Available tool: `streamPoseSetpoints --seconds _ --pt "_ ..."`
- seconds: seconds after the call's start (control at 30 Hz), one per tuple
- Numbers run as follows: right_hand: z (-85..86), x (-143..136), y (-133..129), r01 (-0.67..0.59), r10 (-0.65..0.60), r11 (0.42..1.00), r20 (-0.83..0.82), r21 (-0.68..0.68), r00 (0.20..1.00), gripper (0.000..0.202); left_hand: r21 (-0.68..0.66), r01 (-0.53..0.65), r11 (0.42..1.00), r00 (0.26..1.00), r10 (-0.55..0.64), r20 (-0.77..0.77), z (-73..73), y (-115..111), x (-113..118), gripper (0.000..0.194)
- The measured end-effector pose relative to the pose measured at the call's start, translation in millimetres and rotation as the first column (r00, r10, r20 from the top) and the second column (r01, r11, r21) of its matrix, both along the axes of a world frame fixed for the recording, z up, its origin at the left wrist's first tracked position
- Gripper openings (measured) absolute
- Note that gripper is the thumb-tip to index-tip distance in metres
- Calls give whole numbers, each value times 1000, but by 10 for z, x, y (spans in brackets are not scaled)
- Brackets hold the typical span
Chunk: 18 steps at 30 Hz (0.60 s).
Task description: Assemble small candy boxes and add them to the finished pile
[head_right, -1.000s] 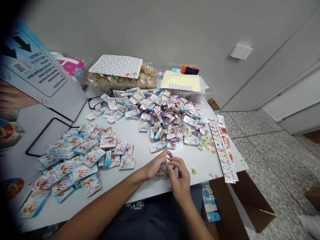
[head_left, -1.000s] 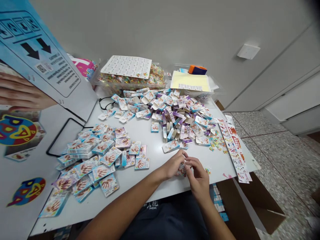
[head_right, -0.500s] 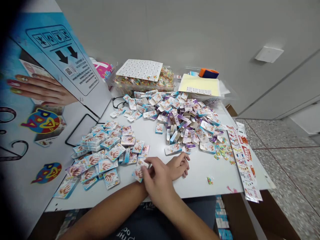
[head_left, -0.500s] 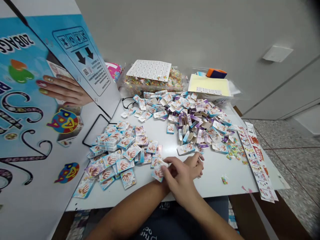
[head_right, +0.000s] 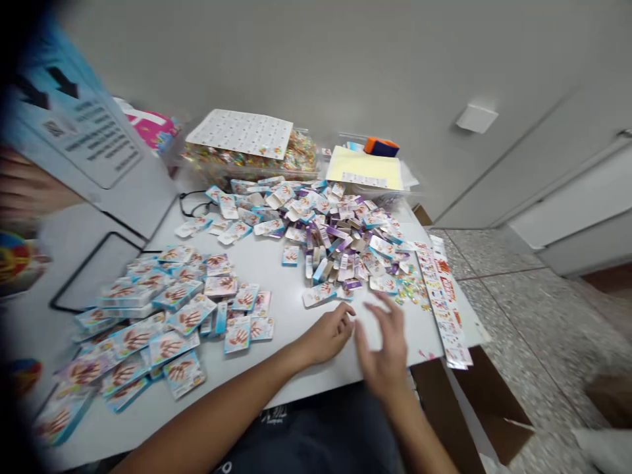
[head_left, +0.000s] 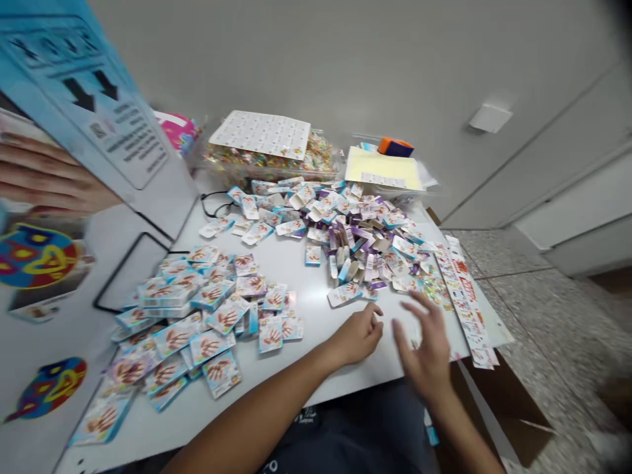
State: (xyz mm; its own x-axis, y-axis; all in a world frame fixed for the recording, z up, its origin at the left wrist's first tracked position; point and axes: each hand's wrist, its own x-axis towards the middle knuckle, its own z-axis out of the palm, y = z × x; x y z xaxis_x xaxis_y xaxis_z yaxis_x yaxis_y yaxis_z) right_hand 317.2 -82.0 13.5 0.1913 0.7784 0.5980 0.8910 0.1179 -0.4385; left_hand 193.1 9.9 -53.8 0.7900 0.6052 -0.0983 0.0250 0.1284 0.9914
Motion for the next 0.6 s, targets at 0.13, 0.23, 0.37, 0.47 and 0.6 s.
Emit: streamPoseSetpoints --seconds 0.13,0.23,0.37,0.47,0.6 --pt "192 1442 -79 347 -256 912 357 -219 898 34 155 -35 987 999 41 -35 -15 -24 64 28" --pt "261 2285 -111 412 -186 691 405 -594 895 35 225 -44 973 996 61 -71 4 -46 90 34" --pt "120 2777 30 291 -80 666 322 -687 943 51 238 -65 969 992 89 -92 42 -65 105 45" --pt "-80 2865 193 185 -4 667 244 -721 970 69 262 -42 964 988 79 -133 39 -66 120 48" --pt "-265 2924 280 117 22 658 174 -744 985 75 296 -10 955 982 66 -177 3 -59 137 48"
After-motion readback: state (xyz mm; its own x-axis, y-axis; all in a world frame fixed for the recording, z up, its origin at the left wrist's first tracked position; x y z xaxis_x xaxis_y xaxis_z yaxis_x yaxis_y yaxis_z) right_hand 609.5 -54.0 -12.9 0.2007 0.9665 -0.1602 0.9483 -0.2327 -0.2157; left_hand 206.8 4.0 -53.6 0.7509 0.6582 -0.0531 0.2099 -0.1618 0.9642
